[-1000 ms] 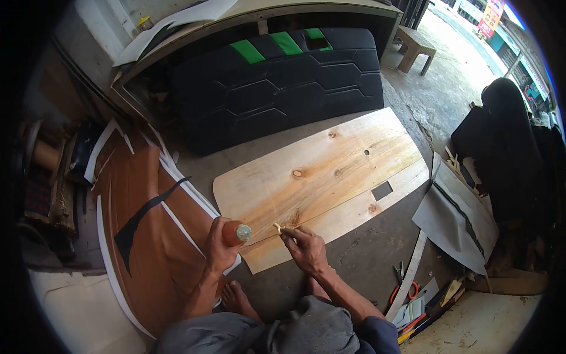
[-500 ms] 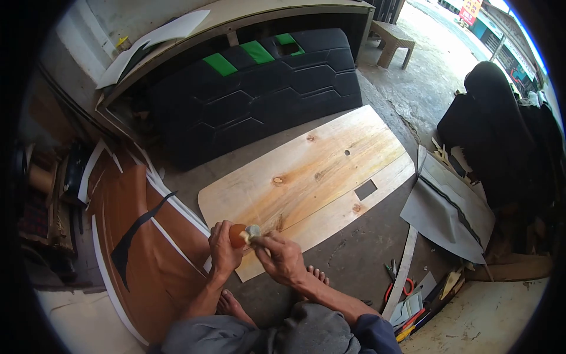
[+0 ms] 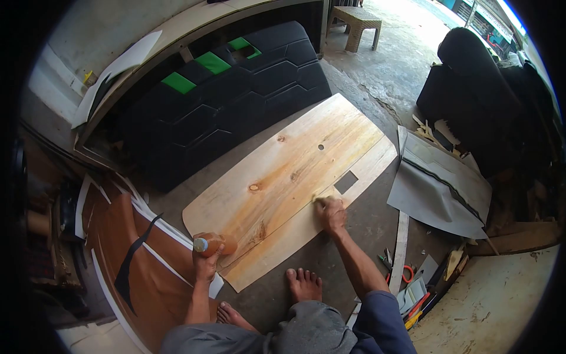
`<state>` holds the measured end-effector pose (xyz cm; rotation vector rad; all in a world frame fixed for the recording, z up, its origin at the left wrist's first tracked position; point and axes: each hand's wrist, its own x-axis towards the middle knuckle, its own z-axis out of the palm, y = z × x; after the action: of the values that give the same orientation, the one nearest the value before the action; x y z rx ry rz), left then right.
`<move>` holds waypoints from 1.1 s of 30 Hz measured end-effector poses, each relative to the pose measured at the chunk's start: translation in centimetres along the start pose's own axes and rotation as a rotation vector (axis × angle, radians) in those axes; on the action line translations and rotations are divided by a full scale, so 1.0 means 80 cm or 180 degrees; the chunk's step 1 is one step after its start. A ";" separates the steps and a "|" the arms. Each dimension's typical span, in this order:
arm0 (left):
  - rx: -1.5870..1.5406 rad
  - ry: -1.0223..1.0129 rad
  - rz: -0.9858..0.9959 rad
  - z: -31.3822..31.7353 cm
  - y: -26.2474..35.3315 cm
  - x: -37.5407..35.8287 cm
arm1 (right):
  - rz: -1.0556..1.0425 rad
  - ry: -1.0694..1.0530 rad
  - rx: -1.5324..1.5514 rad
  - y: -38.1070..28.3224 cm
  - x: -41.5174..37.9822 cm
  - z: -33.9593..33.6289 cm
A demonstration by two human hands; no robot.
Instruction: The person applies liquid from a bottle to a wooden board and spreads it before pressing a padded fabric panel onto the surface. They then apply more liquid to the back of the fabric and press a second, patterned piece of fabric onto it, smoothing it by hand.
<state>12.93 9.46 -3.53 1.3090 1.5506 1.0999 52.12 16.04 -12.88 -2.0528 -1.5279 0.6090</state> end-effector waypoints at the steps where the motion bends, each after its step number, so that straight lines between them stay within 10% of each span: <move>1: -0.0010 0.0005 0.0024 0.002 -0.001 0.003 | -0.0423 -0.0571 0.0055 -0.033 -0.037 0.005; 3: -0.0559 0.0002 -0.0277 0.000 -0.001 0.007 | -0.0930 -0.1112 0.0242 -0.057 -0.091 0.029; 10: -0.0096 0.0099 0.0040 0.001 -0.010 -0.003 | 0.0572 0.1115 0.0213 0.036 0.007 -0.037; 16: -0.0456 0.0002 -0.0237 -0.001 -0.004 0.005 | -0.1044 -0.0570 0.0286 -0.049 -0.127 0.011; 21: 0.0021 0.0086 0.0105 -0.001 -0.004 -0.004 | -0.0028 0.1176 0.0281 0.041 -0.027 -0.029; 29: -0.0500 0.0011 -0.0199 0.008 0.013 0.005 | -0.1561 -0.0300 0.0018 -0.050 -0.189 0.024; 33: -0.0213 -0.0027 -0.0119 -0.003 0.004 -0.008 | -0.0827 0.0787 -0.0184 -0.011 -0.115 -0.016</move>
<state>12.85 8.84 -3.11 1.2338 1.5134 1.1119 49.77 7.26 -10.83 -1.8479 -1.6406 0.2062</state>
